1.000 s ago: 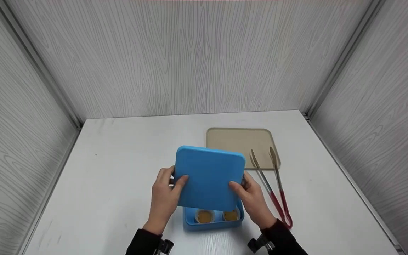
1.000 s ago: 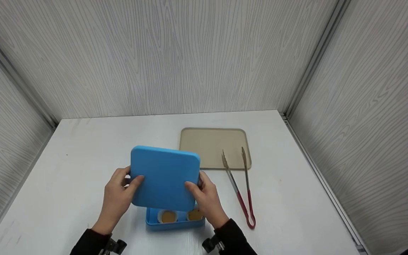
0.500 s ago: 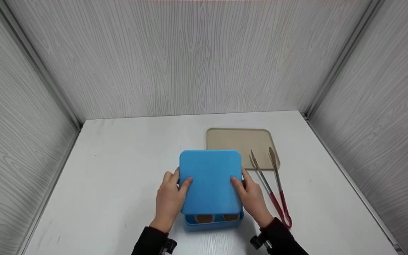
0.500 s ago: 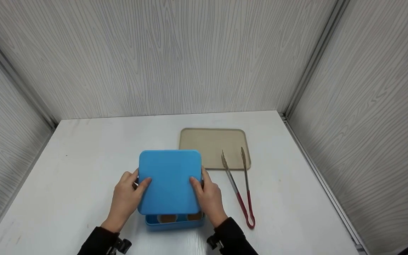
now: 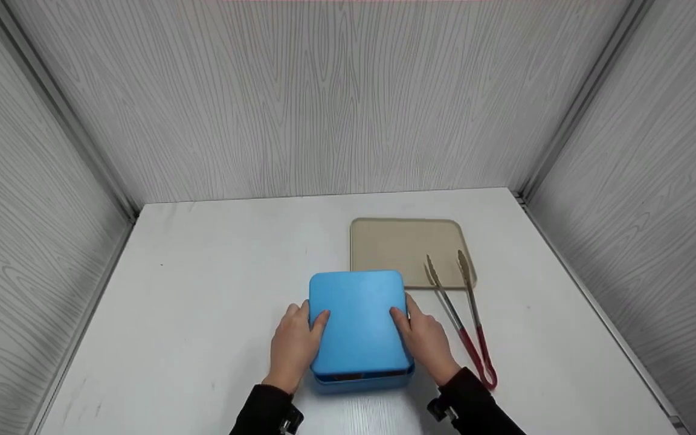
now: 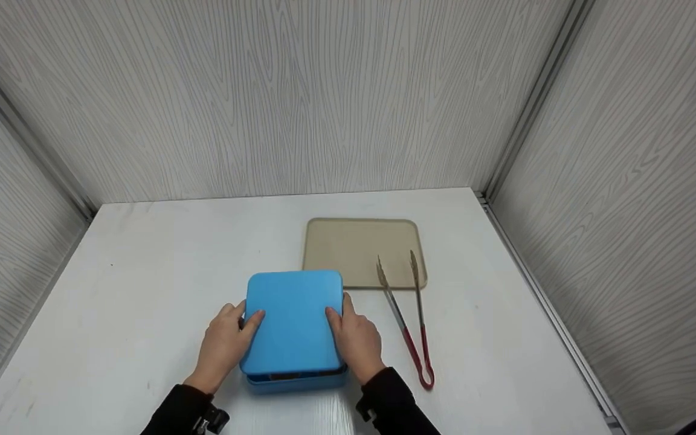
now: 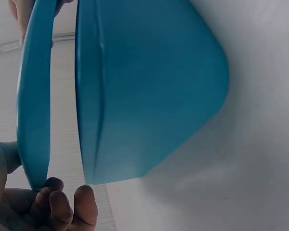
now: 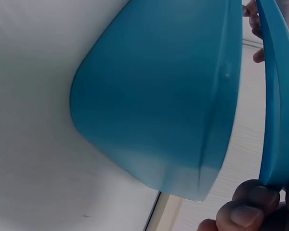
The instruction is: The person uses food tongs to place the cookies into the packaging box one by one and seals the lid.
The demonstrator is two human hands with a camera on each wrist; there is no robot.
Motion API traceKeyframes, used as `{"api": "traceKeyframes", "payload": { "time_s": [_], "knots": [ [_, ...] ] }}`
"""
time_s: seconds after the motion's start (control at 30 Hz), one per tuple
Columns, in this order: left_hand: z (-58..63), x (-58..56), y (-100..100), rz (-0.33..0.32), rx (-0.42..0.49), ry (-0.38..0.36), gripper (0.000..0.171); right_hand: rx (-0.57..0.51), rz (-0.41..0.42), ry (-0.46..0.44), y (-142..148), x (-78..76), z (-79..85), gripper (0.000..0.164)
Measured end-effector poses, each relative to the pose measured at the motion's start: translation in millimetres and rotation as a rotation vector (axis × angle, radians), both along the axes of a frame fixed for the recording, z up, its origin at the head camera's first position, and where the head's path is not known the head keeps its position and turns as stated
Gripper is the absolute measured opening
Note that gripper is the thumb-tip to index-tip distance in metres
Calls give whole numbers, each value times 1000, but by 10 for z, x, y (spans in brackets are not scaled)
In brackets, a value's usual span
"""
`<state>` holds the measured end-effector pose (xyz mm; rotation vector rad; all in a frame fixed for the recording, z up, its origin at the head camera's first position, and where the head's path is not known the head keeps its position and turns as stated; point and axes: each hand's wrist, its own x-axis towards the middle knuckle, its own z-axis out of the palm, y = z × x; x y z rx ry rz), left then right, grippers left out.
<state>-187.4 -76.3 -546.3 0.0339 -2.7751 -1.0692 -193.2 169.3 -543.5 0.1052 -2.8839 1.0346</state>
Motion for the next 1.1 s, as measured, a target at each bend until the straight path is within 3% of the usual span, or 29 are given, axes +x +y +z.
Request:
{"api": "traceKeyframes", "payload": {
  "time_s": [0.17,0.37,0.63,0.9,1.1],
  "knots": [
    [-121,-23,17,9,-51,-17,58,21,13,-38,-24,-18,-53,62],
    [-190,-43,58,11,-80,-28,52,70,7,-1,-29,-20,-90,56],
    [-218,-57,108,26,-104,-31,50,118,-14,-19,-15,-40,-86,52],
    [-252,-82,133,41,-118,0,47,106,-22,-56,-16,-95,-87,42],
    [-246,-107,154,51,-116,-18,46,88,-19,-104,8,-150,-116,44]
  ]
}}
